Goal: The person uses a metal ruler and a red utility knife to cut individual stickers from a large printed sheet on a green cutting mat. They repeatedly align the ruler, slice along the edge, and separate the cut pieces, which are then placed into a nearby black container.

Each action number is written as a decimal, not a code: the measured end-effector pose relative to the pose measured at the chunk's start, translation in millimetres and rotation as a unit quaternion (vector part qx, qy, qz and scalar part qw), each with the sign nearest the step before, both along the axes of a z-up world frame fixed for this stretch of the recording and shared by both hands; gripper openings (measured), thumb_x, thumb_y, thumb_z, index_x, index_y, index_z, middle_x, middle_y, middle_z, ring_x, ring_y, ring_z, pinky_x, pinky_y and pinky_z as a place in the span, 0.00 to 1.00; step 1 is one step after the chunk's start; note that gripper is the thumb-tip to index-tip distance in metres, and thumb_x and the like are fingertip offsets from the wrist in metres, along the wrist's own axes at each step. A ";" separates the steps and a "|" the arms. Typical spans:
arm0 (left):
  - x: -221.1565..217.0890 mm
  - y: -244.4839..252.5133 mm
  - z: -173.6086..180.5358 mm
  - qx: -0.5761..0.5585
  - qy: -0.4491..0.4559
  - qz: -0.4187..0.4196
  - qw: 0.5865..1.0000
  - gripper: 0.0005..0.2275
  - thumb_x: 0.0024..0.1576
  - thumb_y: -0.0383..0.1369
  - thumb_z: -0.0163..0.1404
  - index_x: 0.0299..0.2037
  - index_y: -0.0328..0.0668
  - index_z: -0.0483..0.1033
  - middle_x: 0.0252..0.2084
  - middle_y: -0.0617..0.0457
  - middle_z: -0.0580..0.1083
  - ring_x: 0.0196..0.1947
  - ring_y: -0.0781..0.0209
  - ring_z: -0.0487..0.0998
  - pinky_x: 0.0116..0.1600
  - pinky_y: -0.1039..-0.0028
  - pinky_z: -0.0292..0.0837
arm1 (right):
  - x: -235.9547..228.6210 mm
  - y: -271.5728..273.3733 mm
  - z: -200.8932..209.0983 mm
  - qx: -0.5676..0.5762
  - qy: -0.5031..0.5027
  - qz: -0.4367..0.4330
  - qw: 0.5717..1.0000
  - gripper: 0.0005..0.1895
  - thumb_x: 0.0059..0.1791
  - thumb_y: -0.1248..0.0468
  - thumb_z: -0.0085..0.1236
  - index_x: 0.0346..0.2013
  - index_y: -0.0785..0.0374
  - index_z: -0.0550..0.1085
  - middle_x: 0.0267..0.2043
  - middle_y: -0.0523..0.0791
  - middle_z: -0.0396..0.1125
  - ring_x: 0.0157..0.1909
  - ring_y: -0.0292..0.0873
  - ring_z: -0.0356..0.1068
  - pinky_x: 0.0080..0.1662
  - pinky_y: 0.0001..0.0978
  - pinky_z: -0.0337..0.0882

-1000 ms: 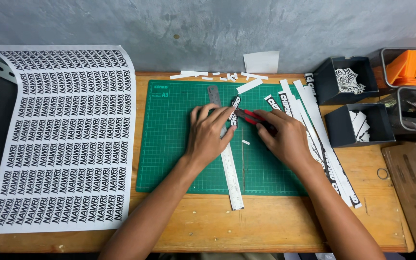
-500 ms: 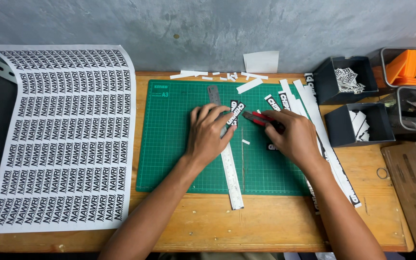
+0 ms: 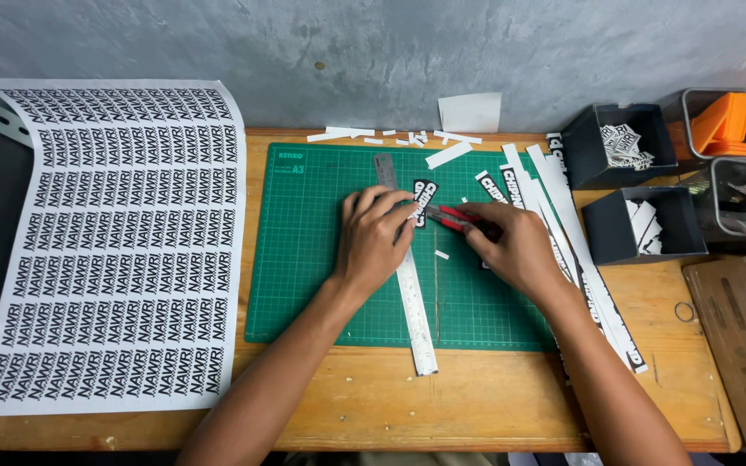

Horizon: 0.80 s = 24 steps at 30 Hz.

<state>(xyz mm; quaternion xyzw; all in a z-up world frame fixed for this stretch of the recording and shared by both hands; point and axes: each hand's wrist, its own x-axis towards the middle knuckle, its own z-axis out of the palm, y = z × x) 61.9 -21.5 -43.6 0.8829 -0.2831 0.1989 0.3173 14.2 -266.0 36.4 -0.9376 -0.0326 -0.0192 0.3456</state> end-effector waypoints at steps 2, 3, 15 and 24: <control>-0.3 0.7 0.8 0.000 0.001 0.000 1.000 0.09 0.66 0.34 0.59 0.55 0.51 0.88 0.57 0.59 0.82 0.64 0.51 0.77 0.68 0.47 0.67 | 0.7 -1.3 -3.1 0.005 -0.003 -0.001 1.000 0.19 0.52 0.64 0.66 0.58 0.56 0.88 0.41 0.57 0.83 0.44 0.65 0.81 0.48 0.54 0.79; -0.2 0.9 1.3 0.001 0.002 -0.001 1.000 0.09 0.67 0.34 0.59 0.55 0.52 0.87 0.58 0.59 0.82 0.65 0.52 0.77 0.68 0.48 0.67 | 1.1 -2.1 -4.5 0.010 -0.006 -0.002 1.000 0.19 0.52 0.64 0.66 0.58 0.56 0.88 0.41 0.56 0.82 0.43 0.64 0.81 0.47 0.53 0.79; -7.9 -0.6 22.5 -0.019 0.037 0.012 0.999 0.11 0.70 0.41 0.56 0.61 0.58 0.82 0.59 0.57 0.79 0.64 0.48 0.76 0.64 0.50 0.67 | -8.4 -2.7 8.0 0.027 -0.046 -0.004 0.999 0.18 0.52 0.65 0.68 0.57 0.55 0.89 0.38 0.52 0.82 0.39 0.58 0.81 0.43 0.46 0.78; -20.9 -14.2 58.6 -0.139 0.016 -0.021 0.990 0.08 0.68 0.38 0.61 0.55 0.59 0.85 0.44 0.65 0.83 0.47 0.58 0.82 0.56 0.63 0.67 | -33.3 -9.1 52.0 0.064 -0.086 0.000 0.994 0.18 0.51 0.67 0.68 0.56 0.58 0.88 0.37 0.55 0.80 0.35 0.59 0.78 0.39 0.48 0.77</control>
